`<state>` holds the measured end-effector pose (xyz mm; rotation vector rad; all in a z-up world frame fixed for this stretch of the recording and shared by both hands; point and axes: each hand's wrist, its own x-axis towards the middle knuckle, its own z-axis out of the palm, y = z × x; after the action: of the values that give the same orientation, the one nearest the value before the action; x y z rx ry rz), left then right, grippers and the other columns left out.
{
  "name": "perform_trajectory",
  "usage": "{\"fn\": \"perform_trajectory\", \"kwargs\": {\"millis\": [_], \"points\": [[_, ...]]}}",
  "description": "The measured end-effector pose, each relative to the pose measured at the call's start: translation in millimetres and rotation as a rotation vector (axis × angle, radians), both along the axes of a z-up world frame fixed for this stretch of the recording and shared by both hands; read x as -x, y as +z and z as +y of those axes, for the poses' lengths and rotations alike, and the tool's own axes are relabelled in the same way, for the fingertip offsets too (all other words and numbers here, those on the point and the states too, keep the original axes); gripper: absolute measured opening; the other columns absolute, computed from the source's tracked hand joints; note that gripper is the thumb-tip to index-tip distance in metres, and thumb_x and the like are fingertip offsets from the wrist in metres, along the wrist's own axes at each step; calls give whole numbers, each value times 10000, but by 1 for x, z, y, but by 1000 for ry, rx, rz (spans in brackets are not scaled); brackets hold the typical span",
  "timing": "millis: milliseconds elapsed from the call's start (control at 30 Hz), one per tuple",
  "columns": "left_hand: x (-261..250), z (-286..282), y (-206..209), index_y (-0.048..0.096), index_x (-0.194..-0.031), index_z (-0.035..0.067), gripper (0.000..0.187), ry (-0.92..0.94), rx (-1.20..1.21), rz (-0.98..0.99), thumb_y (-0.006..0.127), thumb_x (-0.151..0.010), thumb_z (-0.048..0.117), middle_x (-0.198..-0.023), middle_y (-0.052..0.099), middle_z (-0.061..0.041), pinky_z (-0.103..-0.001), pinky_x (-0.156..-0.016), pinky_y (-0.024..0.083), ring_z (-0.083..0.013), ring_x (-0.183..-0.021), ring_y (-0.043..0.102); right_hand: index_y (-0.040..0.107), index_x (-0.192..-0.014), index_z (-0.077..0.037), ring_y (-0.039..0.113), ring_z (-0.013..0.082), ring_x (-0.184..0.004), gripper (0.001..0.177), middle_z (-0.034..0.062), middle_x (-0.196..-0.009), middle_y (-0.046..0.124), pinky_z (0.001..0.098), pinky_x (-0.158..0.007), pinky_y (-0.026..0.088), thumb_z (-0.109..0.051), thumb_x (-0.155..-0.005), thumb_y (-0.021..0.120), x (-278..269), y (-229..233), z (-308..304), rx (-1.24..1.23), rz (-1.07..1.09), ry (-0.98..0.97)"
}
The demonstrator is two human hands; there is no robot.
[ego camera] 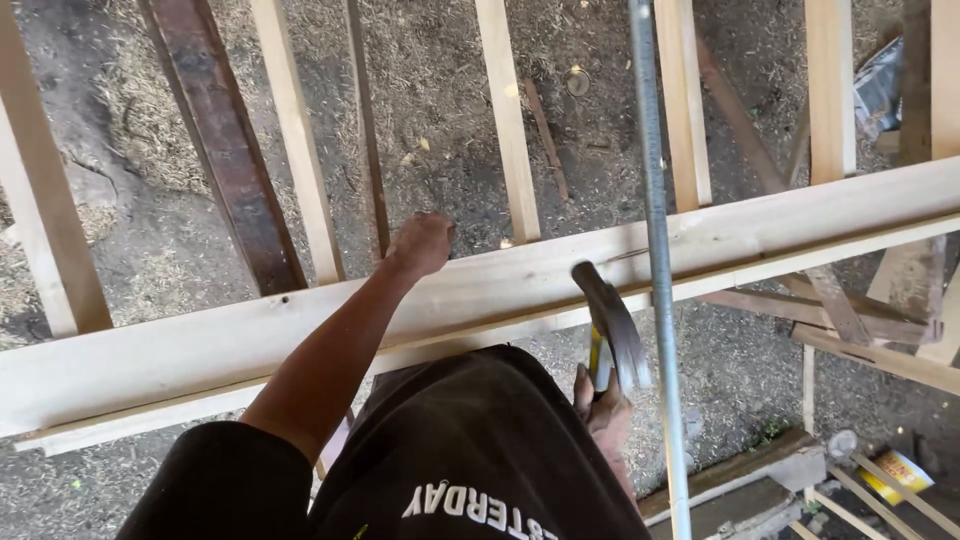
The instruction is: The person hammers nails into a wooden lattice frame structure, holding planks aligned with one hand while driving nails with a claw hammer. They reposition boards, adjust the frame sections, and continue nailing along the rails of the assembly.
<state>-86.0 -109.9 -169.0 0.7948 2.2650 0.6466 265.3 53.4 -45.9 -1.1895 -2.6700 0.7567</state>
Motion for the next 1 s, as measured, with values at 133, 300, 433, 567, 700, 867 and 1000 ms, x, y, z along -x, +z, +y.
{"fn": "perform_trajectory", "kwargs": {"millis": [133, 300, 433, 567, 700, 867, 1000], "points": [[5, -1, 13, 749, -1033, 22, 205, 19, -38, -46, 577, -988, 124, -971, 727, -246, -496, -845, 570, -353, -857, 722, 632, -967, -41, 672, 299, -590, 366, 208, -676, 700, 451, -491, 510, -406, -983, 645, 9, 2, -2, 90, -238, -83], [-26, 14, 70, 774, -1108, 76, 212, 503, -447, -275, 620, -1074, 218, -723, 684, -201, -325, -531, 490, -178, -588, 600, 670, -1008, -72, 615, 177, -444, 248, 109, -564, 652, 425, -444, 487, -314, -952, 669, 31, 55, 2, 230, -233, -222], [-90, 26, 92, 725, -1049, 103, 291, 357, -655, -918, 534, -1051, 321, -832, 664, -18, -234, -379, 417, -41, -535, 527, 673, -861, -31, 607, 173, -521, 256, 86, -602, 668, 371, -503, 526, -250, -864, 806, 61, 92, -5, 244, 9, -149], [-146, 54, 90, 698, -1083, 99, 502, 84, -466, -1531, 397, -1045, 500, -801, 639, -26, -226, -485, 369, -76, -557, 476, 717, -990, -39, 664, 222, -730, 196, 121, -825, 692, 369, -648, 543, -169, -863, 791, 88, 105, -3, 340, 170, -33], [-164, 67, 88, 656, -1068, 62, 702, -2, -252, -1293, 299, -1045, 666, -819, 608, -87, -269, -483, 403, -133, -581, 507, 719, -1028, -69, 713, 249, -739, 232, 122, -891, 707, 373, -665, 566, -147, -825, 798, 90, 98, -2, 137, 76, 118], [-173, 77, 111, 595, -1234, 145, 561, 39, -471, -1182, 324, -1021, 588, -960, 620, -17, -265, -553, 477, -99, -708, 563, 705, -959, -77, 713, 230, -699, 143, 111, -830, 720, 367, -658, 571, -142, -851, 770, 56, 67, 16, 188, 81, 134], [-198, 97, 100, 639, -1141, 91, 489, -64, -688, -992, 358, -1080, 487, -880, 657, -33, -275, -555, 477, -112, -686, 593, 713, -980, -61, 695, 186, -643, 130, 100, -747, 718, 345, -603, 553, -141, -884, 748, 43, 81, 41, 199, 25, 202]]}}
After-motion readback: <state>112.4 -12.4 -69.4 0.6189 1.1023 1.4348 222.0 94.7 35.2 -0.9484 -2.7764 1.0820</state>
